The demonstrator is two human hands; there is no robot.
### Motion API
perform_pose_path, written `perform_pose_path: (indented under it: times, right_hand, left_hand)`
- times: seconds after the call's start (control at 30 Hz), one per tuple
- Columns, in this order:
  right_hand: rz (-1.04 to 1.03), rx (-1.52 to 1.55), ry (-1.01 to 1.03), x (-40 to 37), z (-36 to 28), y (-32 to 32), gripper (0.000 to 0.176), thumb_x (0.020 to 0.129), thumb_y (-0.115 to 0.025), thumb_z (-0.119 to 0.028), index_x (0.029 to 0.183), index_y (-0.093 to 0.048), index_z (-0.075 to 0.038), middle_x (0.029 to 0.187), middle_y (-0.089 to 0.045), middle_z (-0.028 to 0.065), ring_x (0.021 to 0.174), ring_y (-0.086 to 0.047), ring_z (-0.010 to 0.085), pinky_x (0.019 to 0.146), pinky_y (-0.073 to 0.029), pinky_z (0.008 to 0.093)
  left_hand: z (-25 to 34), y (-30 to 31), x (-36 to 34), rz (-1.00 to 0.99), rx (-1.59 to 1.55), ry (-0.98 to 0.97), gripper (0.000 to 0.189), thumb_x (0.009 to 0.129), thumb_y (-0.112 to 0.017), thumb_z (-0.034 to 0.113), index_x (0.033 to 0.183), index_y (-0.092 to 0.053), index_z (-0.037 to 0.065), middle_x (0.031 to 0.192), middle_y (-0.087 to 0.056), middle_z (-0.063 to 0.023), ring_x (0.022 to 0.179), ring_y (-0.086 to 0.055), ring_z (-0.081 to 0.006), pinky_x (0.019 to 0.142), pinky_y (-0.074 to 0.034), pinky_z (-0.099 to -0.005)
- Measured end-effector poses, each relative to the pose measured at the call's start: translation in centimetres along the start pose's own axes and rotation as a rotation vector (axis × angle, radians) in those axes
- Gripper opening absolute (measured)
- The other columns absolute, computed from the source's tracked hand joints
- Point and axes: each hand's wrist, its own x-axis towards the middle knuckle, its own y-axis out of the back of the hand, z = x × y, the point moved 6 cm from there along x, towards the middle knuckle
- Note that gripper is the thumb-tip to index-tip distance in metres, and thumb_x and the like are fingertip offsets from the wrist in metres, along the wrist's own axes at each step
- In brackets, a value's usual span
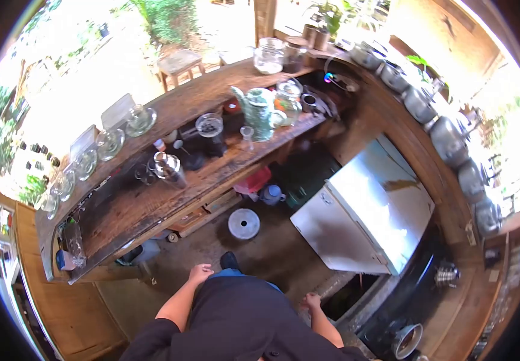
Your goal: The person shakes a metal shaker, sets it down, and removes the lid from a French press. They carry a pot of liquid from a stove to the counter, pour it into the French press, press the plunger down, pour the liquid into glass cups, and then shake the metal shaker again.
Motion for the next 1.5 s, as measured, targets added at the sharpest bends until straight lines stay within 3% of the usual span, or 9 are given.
perform_pose_path:
  times: [0.07, 0.17, 0.3, 0.43, 0.53, 0.67, 0.83, 1.03, 1.5]
  right_hand:
    - [-0.008, -0.150, 0.156, 2.3, -8.0, -2.1, 0.017, 0.095, -0.056, -0.013, 0.105, -0.062, -0.001, 0.077, -0.061, 0.0070, 0.062, -0.062, 0.0183, 0.050, -0.051, 0.0330]
    - [-0.087, 0.248, 0.186, -1.1, -22.4, -7.7, 0.028, 0.093, -0.062, -0.010, 0.119, -0.063, -0.003, 0.086, -0.067, 0.0055, 0.060, -0.061, 0.0131, 0.054, -0.051, 0.0280]
    - [-0.116, -0.032, 0.645, -8.5, -42.0, -15.2, 0.029, 0.092, -0.063, -0.012, 0.119, -0.064, -0.001, 0.081, -0.067, 0.0066, 0.063, -0.063, 0.0119, 0.058, -0.053, 0.0275]
    - [-0.074, -0.235, 1.488, -20.6, -58.6, -22.1, 0.030, 0.088, -0.069, -0.009, 0.117, -0.066, -0.002, 0.091, -0.068, 0.0127, 0.079, -0.067, 0.0221, 0.069, -0.055, 0.0302]
    - [-0.274, -0.243, 1.613, -26.7, -65.9, -27.0, 0.032, 0.085, -0.070, -0.003, 0.117, -0.066, -0.003, 0.101, -0.066, 0.0117, 0.080, -0.068, 0.0193, 0.066, -0.056, 0.0299]
    - [-0.461, -0.421, 1.913, -30.7, -71.0, -33.7, 0.051, 0.083, -0.070, -0.009, 0.131, -0.056, -0.006, 0.124, -0.059, 0.0160, 0.112, -0.060, 0.0329, 0.094, -0.051, 0.0416]
    - [-0.577, -0.854, 1.983, -28.7, -72.3, -40.0, 0.062, 0.082, -0.070, -0.009, 0.141, -0.051, -0.008, 0.125, -0.058, 0.0174, 0.113, -0.058, 0.0357, 0.102, -0.046, 0.0418]
    - [-0.663, -0.784, 1.986, -25.5, -73.0, -42.4, 0.027, 0.084, -0.068, -0.006, 0.110, -0.068, -0.003, 0.105, -0.065, 0.0167, 0.091, -0.067, 0.0373, 0.081, -0.056, 0.0438]
    - [-0.739, -0.378, 1.833, -32.1, -79.2, -27.4, 0.026, 0.076, -0.074, -0.003, 0.101, -0.067, -0.001, 0.088, -0.069, 0.0156, 0.081, -0.071, 0.0287, 0.072, -0.056, 0.0362]
  left_hand:
    - [-1.7, 1.3, 1.3, 0.039, -0.042, -0.018, 0.046, 0.077, -0.079, 0.030, 0.118, -0.071, 0.010, 0.100, -0.076, -0.0094, 0.092, -0.073, -0.0203, 0.085, -0.055, -0.0325]
    - [-3.1, 3.7, 2.4, 0.131, -0.078, 0.005, 0.046, 0.077, -0.079, 0.029, 0.118, -0.072, 0.010, 0.099, -0.076, -0.0098, 0.092, -0.073, -0.0213, 0.085, -0.055, -0.0331]
    - [-1.3, 7.4, 3.4, 0.276, -0.264, -0.040, 0.043, 0.078, -0.078, 0.027, 0.117, -0.072, 0.009, 0.097, -0.076, -0.0094, 0.090, -0.073, -0.0224, 0.084, -0.055, -0.0336]
    - [4.2, 10.8, 3.4, 0.356, -0.315, -0.206, 0.039, 0.082, -0.077, 0.022, 0.119, -0.071, 0.008, 0.097, -0.076, -0.0092, 0.084, -0.072, -0.0187, 0.079, -0.056, -0.0316]
    - [8.5, 11.3, 3.7, 0.356, -0.534, -0.276, 0.039, 0.085, -0.075, 0.017, 0.122, -0.068, 0.007, 0.102, -0.075, -0.0088, 0.079, -0.069, -0.0125, 0.075, -0.055, -0.0282]
    - [15.8, 13.0, 2.7, 0.395, -0.631, -0.286, 0.039, 0.087, -0.073, 0.012, 0.124, -0.067, 0.006, 0.105, -0.074, -0.0079, 0.077, -0.065, -0.0085, 0.072, -0.053, -0.0258]
    - [24.2, 14.9, 1.0, 0.513, -0.669, -0.329, 0.039, 0.089, -0.071, 0.006, 0.127, -0.063, 0.002, 0.108, -0.071, -0.0057, 0.078, -0.059, -0.0047, 0.072, -0.049, -0.0208]
    - [30.2, 16.8, 1.1, 0.719, -0.689, -0.344, 0.037, 0.086, -0.074, 0.010, 0.122, -0.068, 0.006, 0.107, -0.072, -0.0025, 0.076, -0.058, -0.0054, 0.064, -0.047, -0.0212]
    - [40.4, 24.0, -3.8, 1.180, -0.333, -0.615, 0.033, 0.080, -0.078, 0.008, 0.113, -0.070, 0.009, 0.099, -0.066, -0.0011, 0.076, -0.049, -0.0127, 0.061, -0.039, -0.0254]
